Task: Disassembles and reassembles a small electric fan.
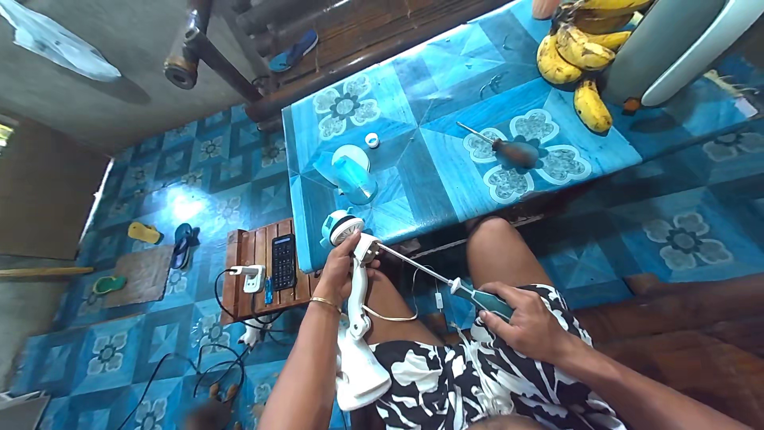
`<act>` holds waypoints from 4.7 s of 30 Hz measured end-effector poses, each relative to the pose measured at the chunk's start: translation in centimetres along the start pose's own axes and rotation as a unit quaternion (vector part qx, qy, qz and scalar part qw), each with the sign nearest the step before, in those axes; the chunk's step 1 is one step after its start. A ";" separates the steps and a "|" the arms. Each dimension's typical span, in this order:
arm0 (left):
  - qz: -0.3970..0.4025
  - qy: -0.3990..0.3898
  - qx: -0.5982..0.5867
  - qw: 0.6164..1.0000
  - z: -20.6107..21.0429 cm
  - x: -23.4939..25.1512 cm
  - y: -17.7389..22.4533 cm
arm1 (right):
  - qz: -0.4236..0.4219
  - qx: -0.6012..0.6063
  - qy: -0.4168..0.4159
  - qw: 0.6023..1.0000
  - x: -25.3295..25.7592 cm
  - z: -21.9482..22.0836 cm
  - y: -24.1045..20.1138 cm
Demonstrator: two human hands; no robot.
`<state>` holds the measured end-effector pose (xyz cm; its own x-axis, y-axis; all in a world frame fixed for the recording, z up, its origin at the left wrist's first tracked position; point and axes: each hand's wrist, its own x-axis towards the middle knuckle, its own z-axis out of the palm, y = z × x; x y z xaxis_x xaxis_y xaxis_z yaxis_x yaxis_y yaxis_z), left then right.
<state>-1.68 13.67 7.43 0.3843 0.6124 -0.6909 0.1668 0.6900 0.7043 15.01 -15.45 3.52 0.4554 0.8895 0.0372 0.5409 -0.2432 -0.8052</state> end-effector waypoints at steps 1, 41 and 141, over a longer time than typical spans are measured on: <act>-0.001 0.002 -0.002 1.000 0.0 0.0 0.0 | 0.000 0.001 0.000 1.000 0.0 0.0 0.0; 0.016 -0.030 0.036 0.999 0.7 -0.6 -0.1 | 0.213 0.409 -0.025 0.887 -0.4 -2.7 -3.8; 0.033 -0.004 0.112 0.993 0.9 -0.1 -0.4 | 0.390 0.578 -0.123 0.706 -2.3 -0.6 -3.9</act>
<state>-0.99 13.04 7.34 0.4089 0.6497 -0.6409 0.3389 0.5439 0.7676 12.29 -16.76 6.92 0.0824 0.7347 -0.6734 -0.8106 -0.3437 -0.4741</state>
